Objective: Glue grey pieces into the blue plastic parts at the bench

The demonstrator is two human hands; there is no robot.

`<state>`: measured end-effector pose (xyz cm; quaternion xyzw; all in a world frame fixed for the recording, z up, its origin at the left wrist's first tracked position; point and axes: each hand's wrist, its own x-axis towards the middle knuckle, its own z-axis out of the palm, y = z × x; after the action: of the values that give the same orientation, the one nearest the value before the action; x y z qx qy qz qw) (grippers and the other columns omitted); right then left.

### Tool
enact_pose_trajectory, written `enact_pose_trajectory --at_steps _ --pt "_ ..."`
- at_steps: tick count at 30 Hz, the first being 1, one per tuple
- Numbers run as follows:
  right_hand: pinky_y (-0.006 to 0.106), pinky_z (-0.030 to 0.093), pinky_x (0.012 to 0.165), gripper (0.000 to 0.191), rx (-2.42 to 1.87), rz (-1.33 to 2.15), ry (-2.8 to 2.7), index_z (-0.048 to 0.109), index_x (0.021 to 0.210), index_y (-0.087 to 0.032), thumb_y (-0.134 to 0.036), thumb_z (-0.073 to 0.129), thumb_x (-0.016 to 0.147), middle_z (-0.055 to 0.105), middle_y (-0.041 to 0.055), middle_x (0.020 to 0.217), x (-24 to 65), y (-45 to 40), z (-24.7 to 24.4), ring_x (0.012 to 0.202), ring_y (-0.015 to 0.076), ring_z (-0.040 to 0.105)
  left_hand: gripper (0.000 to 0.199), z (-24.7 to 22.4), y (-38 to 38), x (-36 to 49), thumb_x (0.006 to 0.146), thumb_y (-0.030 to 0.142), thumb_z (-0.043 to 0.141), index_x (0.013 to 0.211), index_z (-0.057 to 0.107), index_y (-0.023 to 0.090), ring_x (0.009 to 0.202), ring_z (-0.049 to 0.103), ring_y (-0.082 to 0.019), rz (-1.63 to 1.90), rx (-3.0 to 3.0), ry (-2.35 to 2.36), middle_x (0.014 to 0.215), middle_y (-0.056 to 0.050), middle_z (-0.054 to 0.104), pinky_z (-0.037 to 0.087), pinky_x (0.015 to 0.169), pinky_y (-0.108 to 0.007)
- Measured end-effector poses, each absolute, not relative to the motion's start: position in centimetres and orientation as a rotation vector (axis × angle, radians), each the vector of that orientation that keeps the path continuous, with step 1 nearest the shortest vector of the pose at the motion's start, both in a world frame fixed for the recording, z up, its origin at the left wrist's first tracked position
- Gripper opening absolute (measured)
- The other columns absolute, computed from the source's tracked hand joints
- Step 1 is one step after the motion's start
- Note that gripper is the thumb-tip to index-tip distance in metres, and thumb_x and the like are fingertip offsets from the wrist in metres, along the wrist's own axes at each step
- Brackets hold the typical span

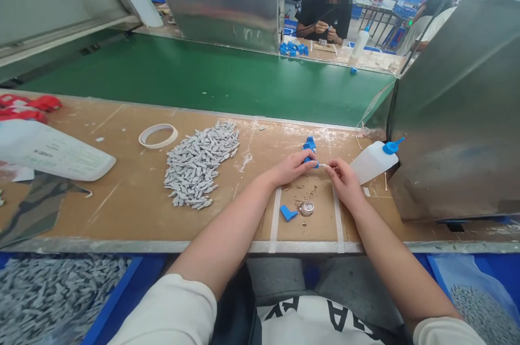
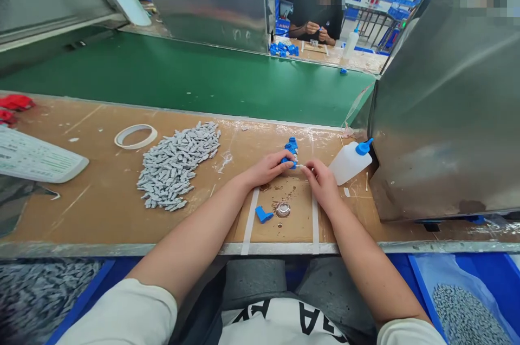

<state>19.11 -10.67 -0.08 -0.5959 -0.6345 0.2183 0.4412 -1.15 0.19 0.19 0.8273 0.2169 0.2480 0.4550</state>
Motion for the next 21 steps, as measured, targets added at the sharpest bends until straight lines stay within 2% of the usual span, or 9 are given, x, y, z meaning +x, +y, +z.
enact_pose_trajectory --at_steps 4,9,17,21 --pt "0.03 0.039 0.065 0.035 -1.509 0.589 -1.677 0.055 0.089 -0.023 -0.053 0.046 0.104 0.059 0.0008 0.075 19.0 -11.0 -0.1 0.069 0.0177 0.053 0.033 0.8 -0.3 -1.2 0.104 0.051 0.045 0.099 0.057 0.02 0.084 0.055 -0.018 0.673 2.029 0.527 0.09 -0.002 0.061 0.043 0.082 -0.03" --pt "0.031 0.038 0.067 0.037 -1.519 0.447 -1.776 0.055 0.091 -0.023 -0.052 0.038 0.107 0.061 0.0038 0.08 18.8 -11.3 0.2 0.073 0.0201 0.055 0.04 1.0 -0.9 -1.3 0.104 0.058 0.043 0.091 0.055 0.021 0.078 0.051 -0.018 0.635 1.964 0.585 0.08 0.0 0.055 0.042 0.077 -0.03" --pt "0.03 0.035 0.066 0.04 -1.503 0.442 -1.646 0.046 0.079 -0.024 -0.048 0.036 0.109 0.054 0.0011 0.072 17.3 -11.6 -0.5 0.069 0.0189 0.053 0.036 0.5 -1.4 -1.1 0.104 0.055 0.046 0.11 0.056 0.021 0.095 0.058 -0.021 0.696 2.068 0.539 0.104 -0.006 0.063 0.045 0.089 -0.033" --pt "0.029 0.033 0.065 0.039 -1.497 0.484 -1.555 0.041 0.076 -0.023 -0.045 0.038 0.108 0.052 0.0001 0.069 16.5 -11.6 -0.9 0.067 0.0184 0.051 0.036 0.1 -2.0 -0.9 0.105 0.055 0.045 0.109 0.056 0.021 0.095 0.058 -0.022 0.731 2.137 0.599 0.103 -0.007 0.063 0.045 0.089 -0.034"
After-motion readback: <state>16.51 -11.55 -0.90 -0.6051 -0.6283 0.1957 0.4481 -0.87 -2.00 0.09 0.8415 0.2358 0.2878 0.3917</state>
